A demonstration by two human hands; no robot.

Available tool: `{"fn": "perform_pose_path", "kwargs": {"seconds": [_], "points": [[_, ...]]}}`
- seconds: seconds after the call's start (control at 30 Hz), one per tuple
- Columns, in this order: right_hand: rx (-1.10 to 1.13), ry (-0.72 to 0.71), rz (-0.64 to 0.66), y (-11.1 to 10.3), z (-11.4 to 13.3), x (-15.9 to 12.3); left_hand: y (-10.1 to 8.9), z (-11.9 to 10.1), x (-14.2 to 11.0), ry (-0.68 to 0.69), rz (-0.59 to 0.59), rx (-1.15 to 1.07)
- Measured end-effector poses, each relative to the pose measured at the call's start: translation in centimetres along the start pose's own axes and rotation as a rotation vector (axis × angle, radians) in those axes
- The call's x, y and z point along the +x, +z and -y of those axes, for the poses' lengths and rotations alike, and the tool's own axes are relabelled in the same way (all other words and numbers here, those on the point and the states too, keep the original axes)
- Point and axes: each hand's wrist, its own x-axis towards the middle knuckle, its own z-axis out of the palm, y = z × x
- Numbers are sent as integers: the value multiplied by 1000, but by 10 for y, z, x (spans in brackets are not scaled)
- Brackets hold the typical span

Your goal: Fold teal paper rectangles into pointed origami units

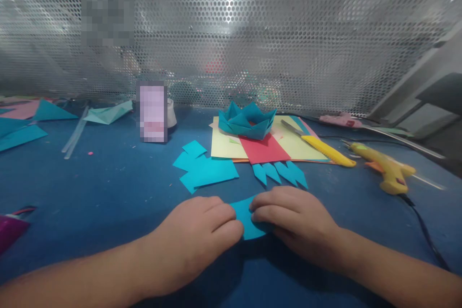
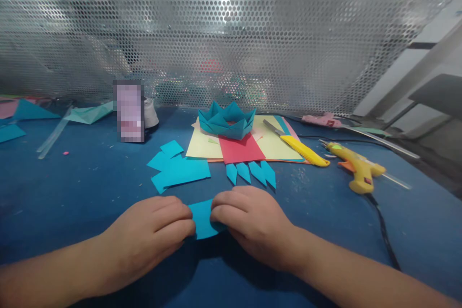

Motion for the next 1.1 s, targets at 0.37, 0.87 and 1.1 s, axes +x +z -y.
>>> {"fn": "perform_pose_path", "kwargs": {"seconds": [0.37, 0.87, 1.1], "points": [[148, 42, -36, -2, -3, -1, -6, -5, 3, -469, -39, -558], [429, 381, -97, 3, 1, 3, 2, -2, 12, -460, -232, -750], [1108, 812, -12, 8, 6, 11, 8, -2, 15, -689, -220, -1130]]}}
